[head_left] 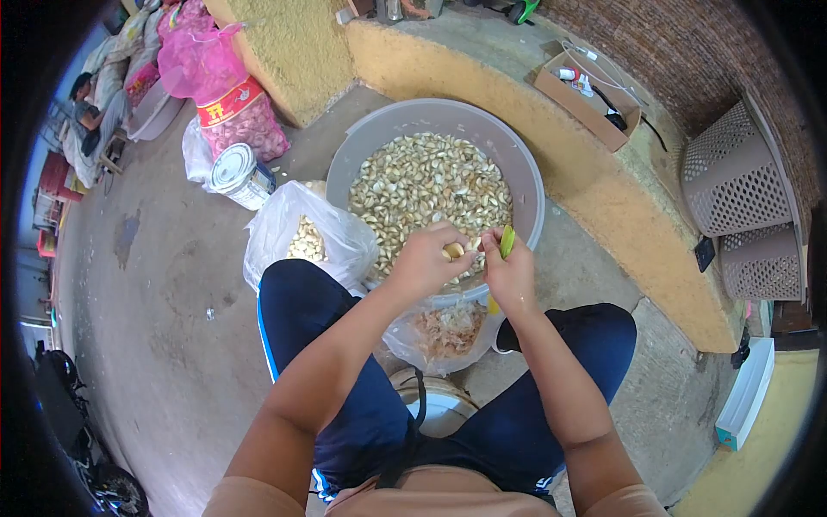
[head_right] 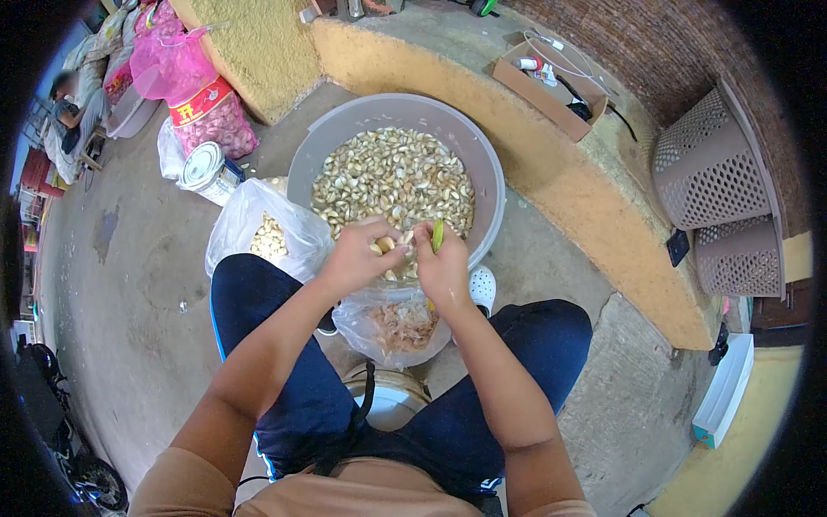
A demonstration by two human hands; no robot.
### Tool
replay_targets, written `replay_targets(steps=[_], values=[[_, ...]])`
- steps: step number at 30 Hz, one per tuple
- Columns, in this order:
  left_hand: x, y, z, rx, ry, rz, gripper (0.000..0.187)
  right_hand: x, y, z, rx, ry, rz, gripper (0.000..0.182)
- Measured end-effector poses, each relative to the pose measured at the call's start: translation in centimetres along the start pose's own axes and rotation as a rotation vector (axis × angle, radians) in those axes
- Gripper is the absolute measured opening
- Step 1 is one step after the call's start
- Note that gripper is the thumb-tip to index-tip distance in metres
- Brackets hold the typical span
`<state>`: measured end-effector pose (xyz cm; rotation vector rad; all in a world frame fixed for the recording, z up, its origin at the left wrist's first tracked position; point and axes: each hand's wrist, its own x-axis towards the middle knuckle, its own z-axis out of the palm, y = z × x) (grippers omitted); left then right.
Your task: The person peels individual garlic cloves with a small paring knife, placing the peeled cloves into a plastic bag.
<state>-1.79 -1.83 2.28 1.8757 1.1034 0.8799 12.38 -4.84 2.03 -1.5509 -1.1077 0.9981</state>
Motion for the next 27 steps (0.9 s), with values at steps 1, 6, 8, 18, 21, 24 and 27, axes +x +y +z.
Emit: replay_targets(steps=[1, 6, 8, 18, 21, 24, 27], values=[[0.0, 0.0, 0.0, 0.005, -0.008, 0.01, 0.017, 0.1, 0.2, 0.0, 0.01, -0.013, -0.001, 0.013], [0.2, -0.2, -0.6, 0.042, -0.098, 0.081, 0.015, 0.4, -0.1, -0.9, 0.169, -0.2, 0.21, 0.014], [0.2, -0.5, -0.4, 0.026, -0.143, 0.125, 0.014, 0.8, 0.1, -1.6, 0.307, -0.31, 0.33, 0.015], [0.8, -0.1, -1.5, -0.222, -0.246, -0.221, 0.017, 0.1, -2.8, -2.6, 0.156, -0.24, 0.168, 0.018], [0.7, -0.8, -1.3, -0.203, -0.228, -0.169, 0.018, 0.4, -2.0, -2.9, -0.11, -0.247, -0.202, 0.021], [0.8, -1.4, -1.3, -0.132, -0.207, -0.101, 0.019, 0.1, -2.2, -3.0, -0.305, -0.236, -0.365, 0.021], [0.9, -0.9, -1.6, -0.136, -0.263, -0.176, 0.019, 0.0, -1.8, -2.9, -0.396, -0.182, -0.484, 0.018]])
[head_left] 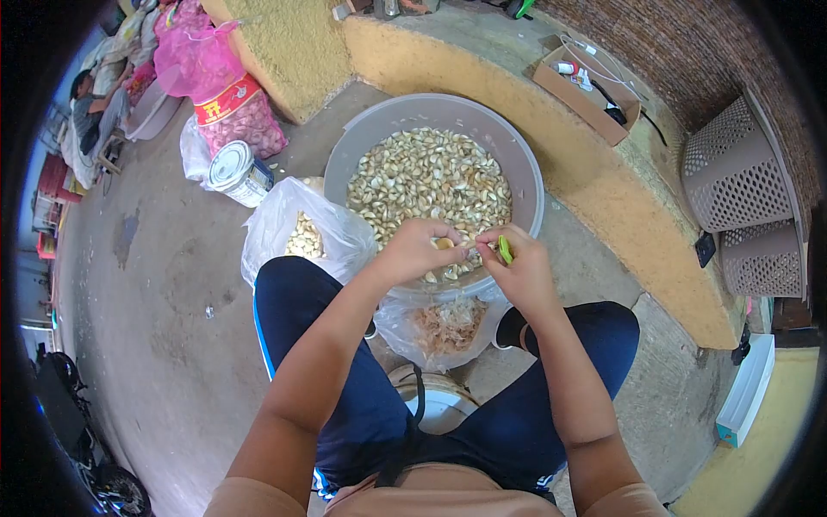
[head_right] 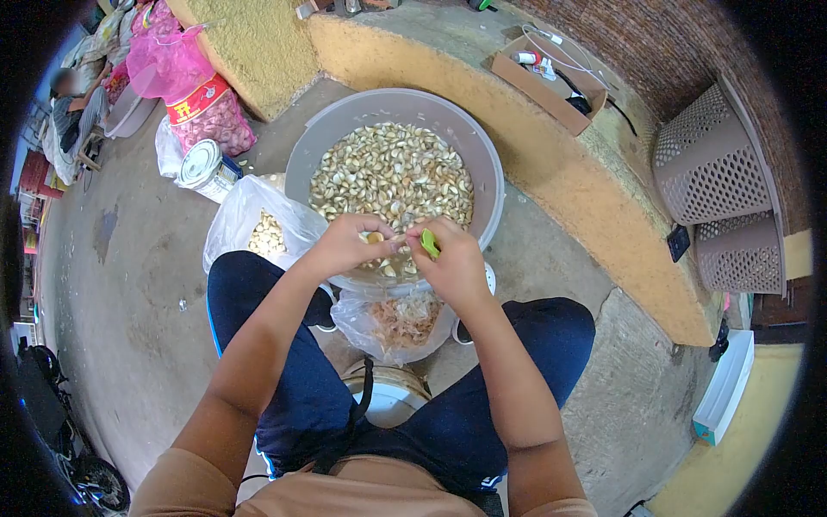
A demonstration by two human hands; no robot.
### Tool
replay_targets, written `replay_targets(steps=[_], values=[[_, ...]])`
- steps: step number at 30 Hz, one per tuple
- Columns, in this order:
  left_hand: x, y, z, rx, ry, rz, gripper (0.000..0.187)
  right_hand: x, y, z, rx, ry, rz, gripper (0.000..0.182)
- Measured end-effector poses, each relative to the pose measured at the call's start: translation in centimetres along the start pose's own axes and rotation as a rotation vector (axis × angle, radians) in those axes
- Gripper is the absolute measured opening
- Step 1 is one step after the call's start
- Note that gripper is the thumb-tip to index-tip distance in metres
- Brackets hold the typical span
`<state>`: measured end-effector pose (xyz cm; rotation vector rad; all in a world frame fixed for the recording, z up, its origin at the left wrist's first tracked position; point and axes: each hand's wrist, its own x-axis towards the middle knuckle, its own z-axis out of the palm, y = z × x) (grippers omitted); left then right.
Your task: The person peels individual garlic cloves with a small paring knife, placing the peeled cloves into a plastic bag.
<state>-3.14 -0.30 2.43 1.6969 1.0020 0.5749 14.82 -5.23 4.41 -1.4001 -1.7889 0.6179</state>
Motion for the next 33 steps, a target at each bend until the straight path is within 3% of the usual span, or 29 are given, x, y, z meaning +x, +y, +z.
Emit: replay_targets(steps=[5, 8, 13, 16, 19, 23, 28, 33], values=[[0.0, 0.3, 0.0, -0.082, -0.035, -0.101, 0.018, -0.2, 0.1, 0.3, -0.174, 0.026, -0.086, 0.021], [-0.1, 0.2, 0.3, 0.078, 0.039, 0.018, 0.02, -0.3, 0.1, 1.1, -0.266, 0.079, -0.083, 0.02], [-0.4, 0.7, 0.6, 0.1, 0.083, 0.006, 0.02, 0.0, 0.3, 1.7, -0.243, 0.123, -0.054, 0.014], [-0.3, 0.1, 0.5, 0.049, 0.036, 0.037, 0.018, 0.2, 0.9, 1.2, -0.137, -0.007, -0.008, 0.01], [-0.4, 0.6, -0.2, -0.086, -0.069, -0.038, 0.017, 0.4, 0.3, 0.2, 0.389, -0.262, 0.476, 0.005], [-0.5, 0.7, -0.9, -0.28, -0.221, -0.084, 0.018, 0.2, 0.4, 0.1, 0.918, -0.37, 0.674, 0.008], [-0.6, 1.0, -1.0, -0.437, -0.243, -0.128, 0.021, 0.0, 1.1, 0.5, 1.421, -0.451, 0.864, 0.008], [0.1, 0.9, -0.3, -0.411, -0.024, -0.342, 0.027, 0.0, 0.2, 0.9, 1.005, -0.107, 0.72, 0.008]])
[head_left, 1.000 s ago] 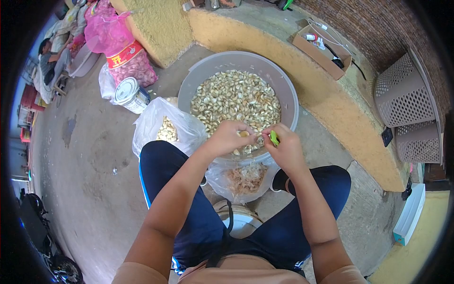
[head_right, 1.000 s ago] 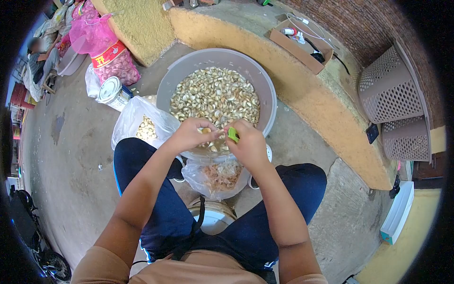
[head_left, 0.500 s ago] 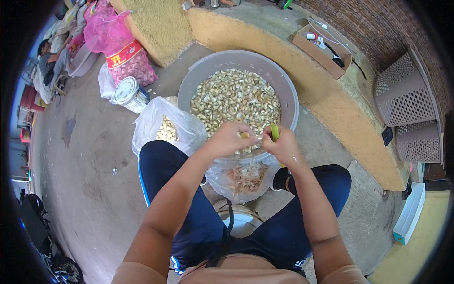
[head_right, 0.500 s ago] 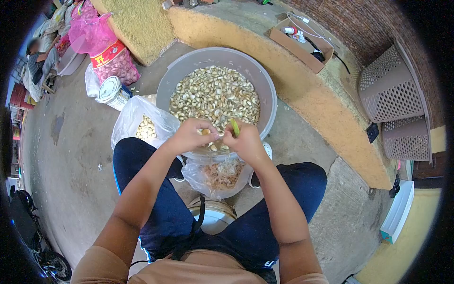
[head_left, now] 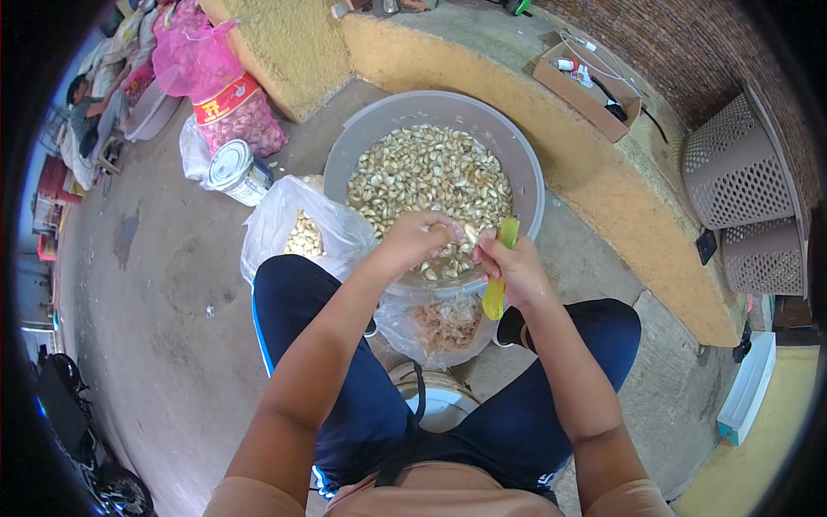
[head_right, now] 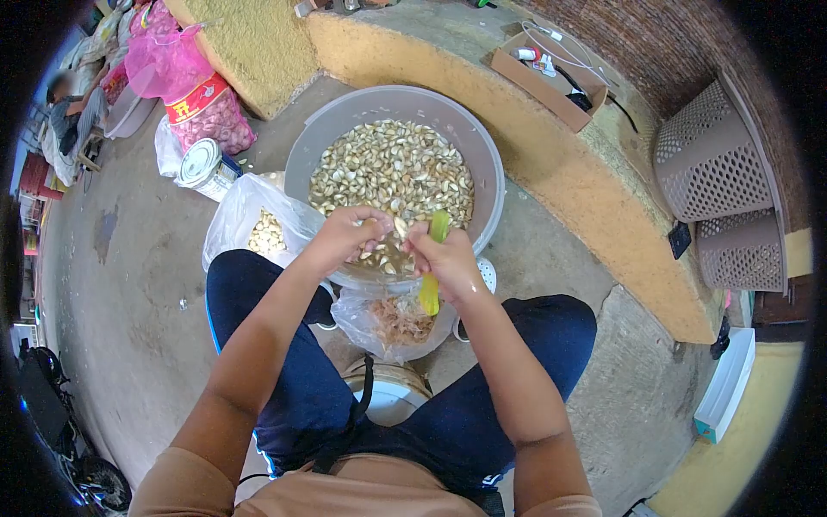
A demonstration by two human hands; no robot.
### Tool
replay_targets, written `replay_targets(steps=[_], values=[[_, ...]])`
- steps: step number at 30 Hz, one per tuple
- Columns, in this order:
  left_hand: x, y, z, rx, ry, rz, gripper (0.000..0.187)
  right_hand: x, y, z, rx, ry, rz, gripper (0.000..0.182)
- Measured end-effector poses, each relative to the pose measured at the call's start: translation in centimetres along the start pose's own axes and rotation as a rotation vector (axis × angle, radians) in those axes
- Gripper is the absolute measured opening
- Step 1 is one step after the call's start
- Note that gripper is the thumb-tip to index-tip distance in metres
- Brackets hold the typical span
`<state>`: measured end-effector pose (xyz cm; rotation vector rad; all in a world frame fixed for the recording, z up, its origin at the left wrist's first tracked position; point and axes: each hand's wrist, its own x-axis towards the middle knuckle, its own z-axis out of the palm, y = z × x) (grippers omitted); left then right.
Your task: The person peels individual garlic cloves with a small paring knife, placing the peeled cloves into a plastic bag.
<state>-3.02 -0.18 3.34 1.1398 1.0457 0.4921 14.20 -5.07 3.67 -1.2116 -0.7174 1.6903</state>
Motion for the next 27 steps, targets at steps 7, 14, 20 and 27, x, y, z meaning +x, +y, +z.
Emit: replay_targets(steps=[7, 14, 20, 27], values=[[0.7, -1.2, 1.1, 0.043, 0.004, 0.185, 0.037, 0.2, 0.3, 0.2, -0.393, 0.159, -0.153, 0.012], [0.5, -1.3, 0.9, 0.158, -0.052, 0.208, 0.035, 0.3, 1.1, 0.3, -0.532, 0.154, -0.208, 0.015], [1.2, -2.5, 0.8, 0.162, -0.055, 0.244, 0.031, 1.0, 1.5, -0.2, -0.596, 0.248, -0.287, 0.014], [0.4, -1.0, 0.2, 0.049, -0.124, 0.091, 0.029, 1.0, -0.6, -1.0, -0.372, 0.299, -0.194, 0.013]])
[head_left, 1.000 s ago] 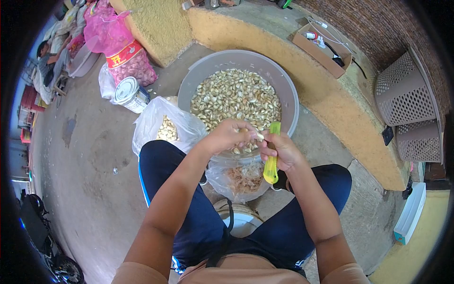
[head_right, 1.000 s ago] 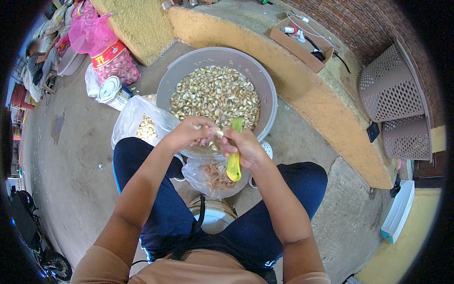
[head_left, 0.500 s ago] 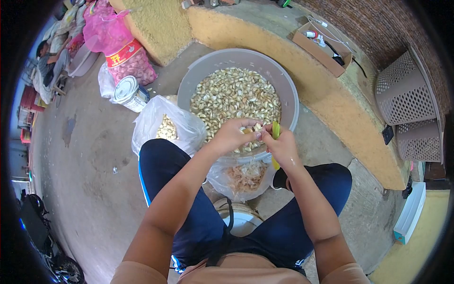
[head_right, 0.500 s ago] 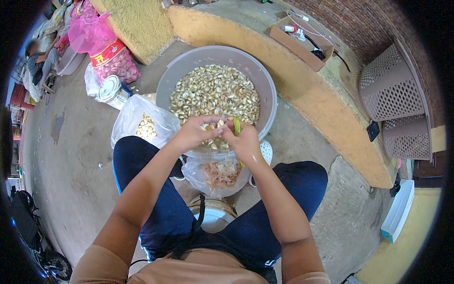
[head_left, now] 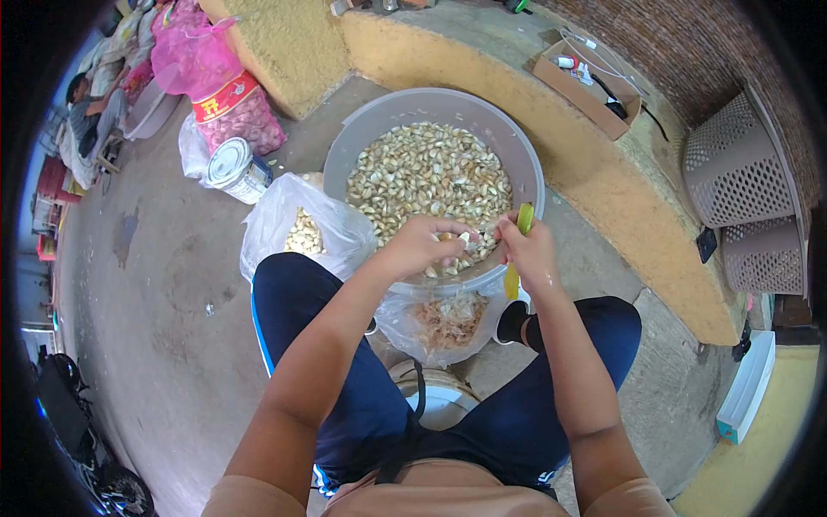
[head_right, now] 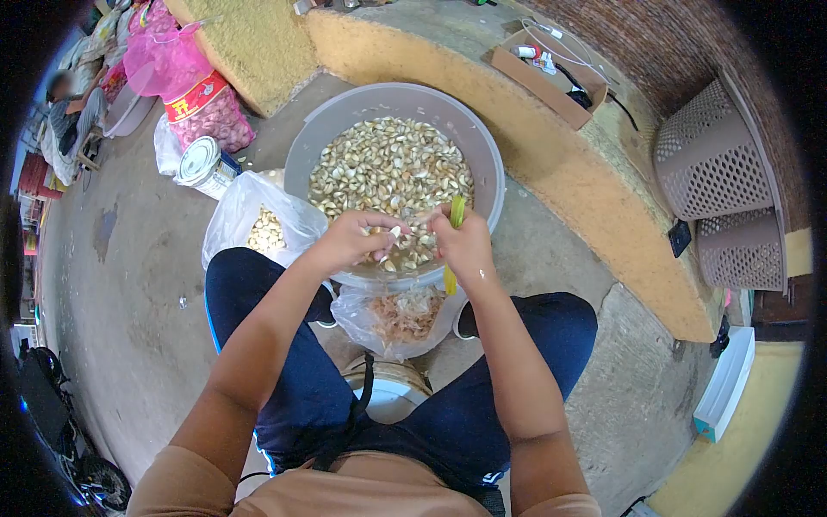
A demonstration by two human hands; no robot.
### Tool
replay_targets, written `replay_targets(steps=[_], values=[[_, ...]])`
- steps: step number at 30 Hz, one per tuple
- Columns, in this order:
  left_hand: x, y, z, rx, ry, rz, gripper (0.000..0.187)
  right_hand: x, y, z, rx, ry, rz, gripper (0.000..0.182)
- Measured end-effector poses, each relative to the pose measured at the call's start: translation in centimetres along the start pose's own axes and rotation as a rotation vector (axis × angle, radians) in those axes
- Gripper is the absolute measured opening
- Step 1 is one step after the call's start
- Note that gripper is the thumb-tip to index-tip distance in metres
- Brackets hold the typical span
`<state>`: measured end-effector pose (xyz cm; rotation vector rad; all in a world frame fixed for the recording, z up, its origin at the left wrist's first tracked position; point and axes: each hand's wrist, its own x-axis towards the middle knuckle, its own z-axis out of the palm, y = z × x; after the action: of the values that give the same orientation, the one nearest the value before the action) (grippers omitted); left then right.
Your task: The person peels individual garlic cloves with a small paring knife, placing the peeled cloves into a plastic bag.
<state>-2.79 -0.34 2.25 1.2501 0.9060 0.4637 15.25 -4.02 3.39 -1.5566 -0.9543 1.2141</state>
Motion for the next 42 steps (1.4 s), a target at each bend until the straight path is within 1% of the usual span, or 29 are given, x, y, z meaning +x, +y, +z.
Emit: replay_targets(steps=[1, 4, 7, 8, 10, 13, 16, 19, 22, 25, 28, 32, 35, 38, 40, 42], values=[[-0.1, 0.1, 0.2, -0.059, 0.016, -0.008, 0.029, 0.0, -0.1, 0.0, 0.054, -0.04, 0.005, 0.013], [-0.2, 0.6, 0.2, -0.171, 0.052, -0.033, 0.029, -0.2, 0.0, 0.1, 0.061, -0.102, 0.023, 0.012], [-0.1, 0.8, -0.2, -0.303, 0.062, -0.039, 0.031, 0.0, 0.2, -0.5, -0.016, -0.212, 0.083, 0.011], [-0.2, 0.8, -0.3, -0.356, 0.064, -0.037, 0.031, 0.0, 0.2, -0.7, 0.091, -0.236, 0.125, 0.01], [-0.1, 0.6, -0.5, -0.344, 0.075, -0.029, 0.029, -0.2, 0.3, -1.0, 0.307, -0.282, 0.207, 0.011], [-0.2, 0.6, -0.5, -0.344, 0.075, -0.029, 0.026, -0.6, -0.2, -1.3, 0.518, -0.374, 0.209, 0.013], [-0.3, 0.8, -0.5, -0.406, 0.069, -0.028, 0.024, -0.7, -0.2, -1.4, 0.541, -0.391, 0.232, 0.011], [-0.2, 0.4, -0.8, -0.498, 0.09, -0.014, 0.023, -0.9, -0.1, -1.6, -0.071, -0.401, 0.129, 0.012], [-0.3, 0.3, -0.9, -0.591, 0.096, 0.0, 0.021, -0.3, 3.0, -1.5, -0.684, -0.597, -0.202, 0.018], [-0.3, 0.2, -1.0, -0.642, 0.094, 0.002, 0.02, -1.2, 4.4, -0.4, -1.175, -0.673, -0.192, 0.022], [-0.3, 0.0, -1.1, -0.643, 0.099, -0.005, 0.019, -1.9, 5.3, 0.5, -1.312, -0.748, -0.117, 0.023], [-0.4, -0.1, -1.4, -0.56, 0.109, -0.008, 0.017, -1.5, 7.3, 0.9, -1.323, -0.726, -0.109, 0.025], [-0.6, 0.8, -2.3, -0.078, 0.224, -0.099, 0.013, -1.1, 7.1, 1.0, -1.276, -0.699, -0.084, 0.027], [-0.5, -1.7, -4.0, 0.497, 0.284, 0.204, 0.012, -0.9, 7.0, 0.8, -1.255, -0.693, -0.089, 0.029], [-2.6, -1.0, -5.8, 0.925, 0.381, 0.024, 0.022, -0.8, 7.4, 0.7, -1.249, -0.687, -0.109, 0.03], [-3.4, -1.8, -8.7, 1.207, 0.631, -0.206, 0.022, -0.9, 7.2, 0.7, -1.241, -0.695, -0.108, 0.03]])
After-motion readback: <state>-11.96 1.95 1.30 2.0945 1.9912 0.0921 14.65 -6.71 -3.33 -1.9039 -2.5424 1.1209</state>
